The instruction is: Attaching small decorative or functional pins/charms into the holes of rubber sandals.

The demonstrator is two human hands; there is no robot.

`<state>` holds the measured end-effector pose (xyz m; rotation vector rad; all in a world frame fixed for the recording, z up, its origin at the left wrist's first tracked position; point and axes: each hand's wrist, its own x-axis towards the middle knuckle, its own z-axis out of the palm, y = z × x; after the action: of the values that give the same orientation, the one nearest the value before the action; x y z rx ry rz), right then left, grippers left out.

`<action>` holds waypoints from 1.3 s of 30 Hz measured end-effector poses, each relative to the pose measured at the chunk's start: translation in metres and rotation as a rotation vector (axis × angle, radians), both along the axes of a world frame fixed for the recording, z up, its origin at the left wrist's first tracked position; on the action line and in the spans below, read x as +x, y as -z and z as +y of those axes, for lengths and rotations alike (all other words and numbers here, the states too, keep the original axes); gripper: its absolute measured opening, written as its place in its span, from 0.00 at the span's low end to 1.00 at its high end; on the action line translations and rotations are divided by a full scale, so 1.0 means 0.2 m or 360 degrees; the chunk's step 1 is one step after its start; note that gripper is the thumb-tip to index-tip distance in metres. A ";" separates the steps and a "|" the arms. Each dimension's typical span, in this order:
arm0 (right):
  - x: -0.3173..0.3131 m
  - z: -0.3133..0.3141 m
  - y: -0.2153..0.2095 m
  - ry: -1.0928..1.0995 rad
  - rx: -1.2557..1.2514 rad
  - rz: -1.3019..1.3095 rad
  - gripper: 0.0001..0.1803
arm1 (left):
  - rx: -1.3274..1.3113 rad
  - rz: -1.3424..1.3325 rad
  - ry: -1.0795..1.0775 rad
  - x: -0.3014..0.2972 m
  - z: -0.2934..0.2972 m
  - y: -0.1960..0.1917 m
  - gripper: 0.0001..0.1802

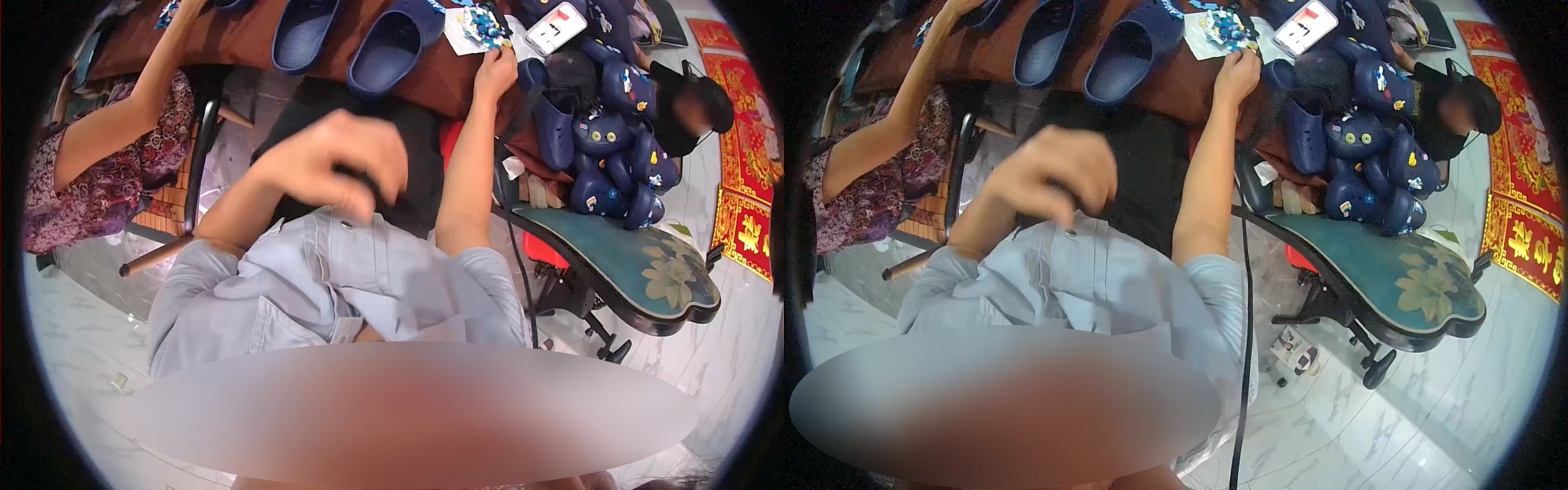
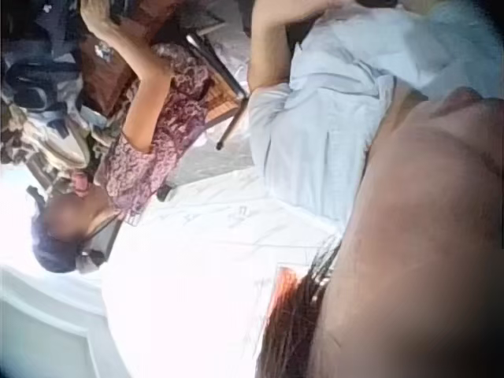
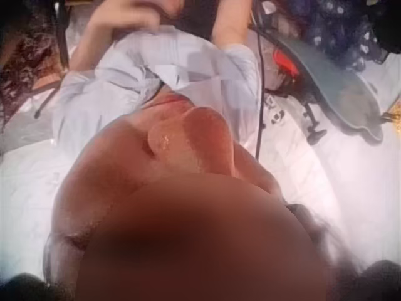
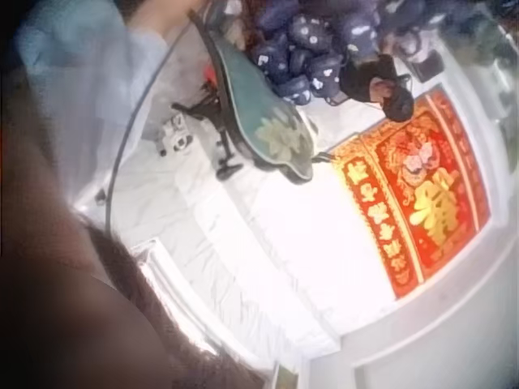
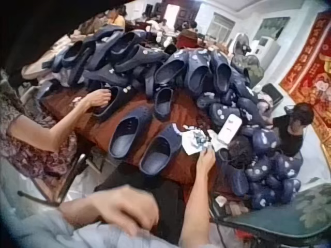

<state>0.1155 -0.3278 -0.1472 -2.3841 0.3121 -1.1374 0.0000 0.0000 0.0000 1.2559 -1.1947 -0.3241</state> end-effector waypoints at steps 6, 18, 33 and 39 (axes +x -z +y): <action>-0.03 0.02 -0.01 -0.0043 0.0069 -0.0051 0.08 | 0.0398 0.0323 -0.0998 0.23 -0.17 0.29 0.18; -0.06 0.03 -0.02 -0.0188 0.0300 0.0073 0.08 | 0.0636 0.0723 -0.1304 0.55 -0.50 0.44 0.35; 0.32 -0.08 -0.19 0.0023 0.0295 -0.0162 0.13 | 0.0484 0.1284 -0.1274 0.59 -0.53 0.51 0.24; 0.36 -0.12 -0.15 0.0013 0.0422 -0.0020 0.12 | 0.0411 0.1392 -0.1274 0.57 -0.54 0.43 0.20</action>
<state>0.1873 -0.3525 -0.1181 -2.1447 0.4398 -1.0440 0.1134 -0.1075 -0.0866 1.4727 0.1228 -0.3680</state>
